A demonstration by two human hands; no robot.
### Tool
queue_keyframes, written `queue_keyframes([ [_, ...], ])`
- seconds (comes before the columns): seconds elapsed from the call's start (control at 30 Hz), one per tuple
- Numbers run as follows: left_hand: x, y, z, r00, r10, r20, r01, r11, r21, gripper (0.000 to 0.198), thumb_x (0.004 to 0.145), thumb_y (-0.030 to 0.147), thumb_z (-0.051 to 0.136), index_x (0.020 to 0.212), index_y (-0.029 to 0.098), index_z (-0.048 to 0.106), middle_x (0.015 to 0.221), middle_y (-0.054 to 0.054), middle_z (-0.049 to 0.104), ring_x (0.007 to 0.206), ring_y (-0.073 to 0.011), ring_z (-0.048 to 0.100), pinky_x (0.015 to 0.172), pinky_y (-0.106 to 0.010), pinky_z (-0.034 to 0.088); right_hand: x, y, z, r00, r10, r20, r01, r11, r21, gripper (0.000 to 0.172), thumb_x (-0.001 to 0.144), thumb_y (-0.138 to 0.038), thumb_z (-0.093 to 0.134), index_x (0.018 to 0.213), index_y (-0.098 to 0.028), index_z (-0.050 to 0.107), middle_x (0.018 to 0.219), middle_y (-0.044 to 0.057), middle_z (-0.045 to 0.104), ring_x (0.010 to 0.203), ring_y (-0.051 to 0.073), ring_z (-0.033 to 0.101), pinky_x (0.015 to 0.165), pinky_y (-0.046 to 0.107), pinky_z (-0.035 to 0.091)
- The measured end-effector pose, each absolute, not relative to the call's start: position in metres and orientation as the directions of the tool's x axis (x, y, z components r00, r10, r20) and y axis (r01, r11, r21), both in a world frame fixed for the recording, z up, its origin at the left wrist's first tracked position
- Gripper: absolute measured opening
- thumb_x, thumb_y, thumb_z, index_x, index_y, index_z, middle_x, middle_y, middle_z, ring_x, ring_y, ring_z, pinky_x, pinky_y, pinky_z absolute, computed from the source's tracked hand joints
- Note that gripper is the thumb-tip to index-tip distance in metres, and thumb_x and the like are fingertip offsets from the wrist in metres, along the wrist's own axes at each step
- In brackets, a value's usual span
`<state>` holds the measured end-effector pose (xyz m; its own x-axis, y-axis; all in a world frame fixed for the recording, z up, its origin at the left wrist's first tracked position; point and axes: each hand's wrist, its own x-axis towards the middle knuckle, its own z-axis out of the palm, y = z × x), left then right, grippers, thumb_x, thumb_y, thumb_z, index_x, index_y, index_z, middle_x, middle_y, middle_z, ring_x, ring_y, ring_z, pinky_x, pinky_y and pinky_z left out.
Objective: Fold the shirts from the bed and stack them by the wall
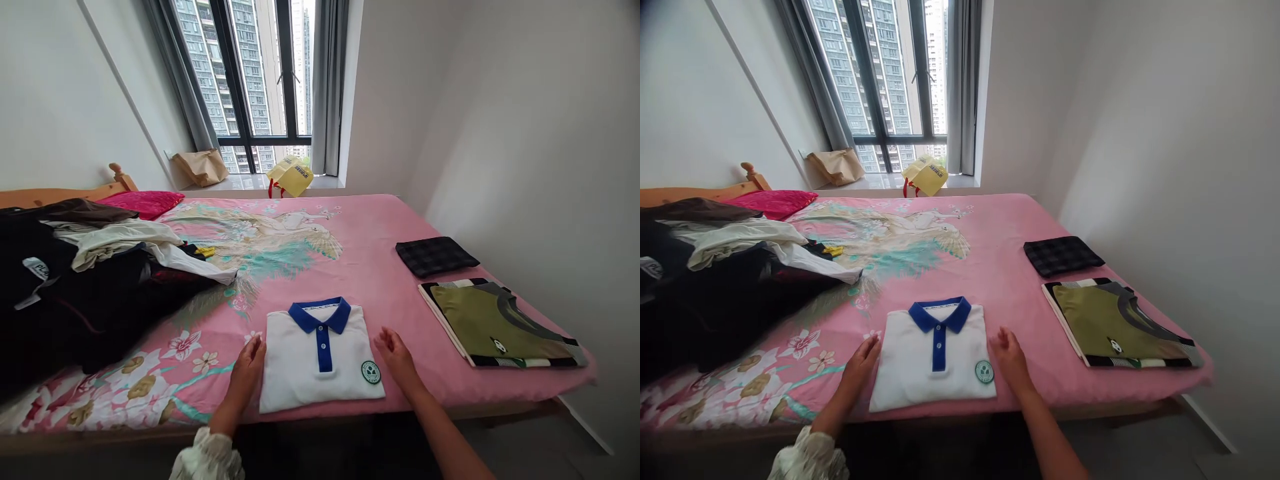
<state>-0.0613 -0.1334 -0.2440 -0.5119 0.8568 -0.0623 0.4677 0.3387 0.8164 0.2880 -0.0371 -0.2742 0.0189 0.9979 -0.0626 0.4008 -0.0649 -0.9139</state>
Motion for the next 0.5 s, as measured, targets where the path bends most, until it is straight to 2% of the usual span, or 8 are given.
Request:
queue_keyframes([
  [0.1,-0.059,-0.18,-0.251,-0.522,0.824,-0.221,0.17,0.354,0.919,0.049,0.074,0.05,0.056,0.11,0.017,0.06,0.112,-0.01,0.066,0.101,-0.0253,0.063,0.076,-0.032,0.054,0.309,-0.064,-0.281,-0.03,0.973,-0.229,0.234,-0.216,-0.948,0.059,0.071,-0.053,0.057,0.115,-0.013,0.054,0.111,0.013,0.064,0.1,0.023,0.062,0.077,0.03,0.053],
  [0.17,-0.055,-0.194,-0.25,-0.468,0.819,-0.332,0.069,0.408,0.91,0.046,0.068,0.052,0.063,0.101,0.019,0.064,0.099,-0.008,0.07,0.088,-0.0253,0.066,0.058,-0.029,0.053,0.312,-0.072,-0.274,-0.063,0.947,-0.316,0.206,-0.297,-0.932,0.052,0.067,-0.048,0.064,0.105,-0.014,0.059,0.107,0.012,0.066,0.095,0.024,0.064,0.072,0.03,0.054],
  [0.2,-0.053,-0.194,-0.247,-0.425,0.824,-0.375,0.031,0.427,0.904,0.046,0.066,0.052,0.065,0.097,0.019,0.065,0.093,-0.007,0.071,0.083,-0.0245,0.066,0.054,-0.028,0.051,0.311,-0.073,-0.268,-0.099,0.93,-0.354,0.193,-0.331,-0.924,0.048,0.065,-0.045,0.066,0.102,-0.014,0.06,0.105,0.012,0.066,0.092,0.024,0.064,0.07,0.03,0.054],
  [0.3,-0.048,-0.172,-0.231,-0.283,0.829,-0.482,-0.07,0.483,0.873,0.044,0.06,0.051,0.072,0.087,0.016,0.066,0.077,-0.006,0.07,0.069,-0.0218,0.066,0.052,-0.028,0.05,0.297,-0.063,-0.246,-0.269,0.856,-0.442,0.11,-0.429,-0.897,0.037,0.068,-0.037,0.066,0.096,-0.013,0.061,0.096,0.01,0.069,0.079,0.02,0.066,0.063,0.027,0.052],
  [0.37,-0.043,-0.153,-0.216,-0.215,0.821,-0.529,-0.108,0.518,0.848,0.044,0.059,0.05,0.073,0.082,0.014,0.065,0.075,-0.008,0.07,0.067,-0.0219,0.066,0.054,-0.03,0.051,0.285,-0.053,-0.234,-0.352,0.804,-0.479,0.058,-0.492,-0.869,0.03,0.07,-0.032,0.065,0.092,-0.012,0.062,0.086,0.008,0.07,0.07,0.016,0.065,0.06,0.025,0.05],
  [0.43,-0.037,-0.145,-0.2,-0.172,0.814,-0.554,-0.113,0.543,0.832,0.043,0.057,0.047,0.073,0.082,0.012,0.066,0.079,-0.011,0.071,0.074,-0.0254,0.067,0.062,-0.034,0.054,0.274,-0.043,-0.227,-0.372,0.775,-0.511,0.031,-0.539,-0.842,0.026,0.069,-0.026,0.066,0.09,-0.011,0.061,0.079,0.008,0.07,0.065,0.016,0.065,0.06,0.026,0.05],
  [0.5,-0.03,-0.152,-0.186,-0.169,0.857,-0.488,-0.092,0.479,0.873,0.042,0.057,0.042,0.072,0.088,0.013,0.067,0.091,-0.013,0.071,0.089,-0.0293,0.066,0.074,-0.038,0.055,0.266,-0.037,-0.222,-0.386,0.754,-0.532,0.007,-0.574,-0.819,0.025,0.068,-0.022,0.065,0.089,-0.01,0.06,0.076,0.008,0.07,0.066,0.018,0.066,0.064,0.029,0.052],
])
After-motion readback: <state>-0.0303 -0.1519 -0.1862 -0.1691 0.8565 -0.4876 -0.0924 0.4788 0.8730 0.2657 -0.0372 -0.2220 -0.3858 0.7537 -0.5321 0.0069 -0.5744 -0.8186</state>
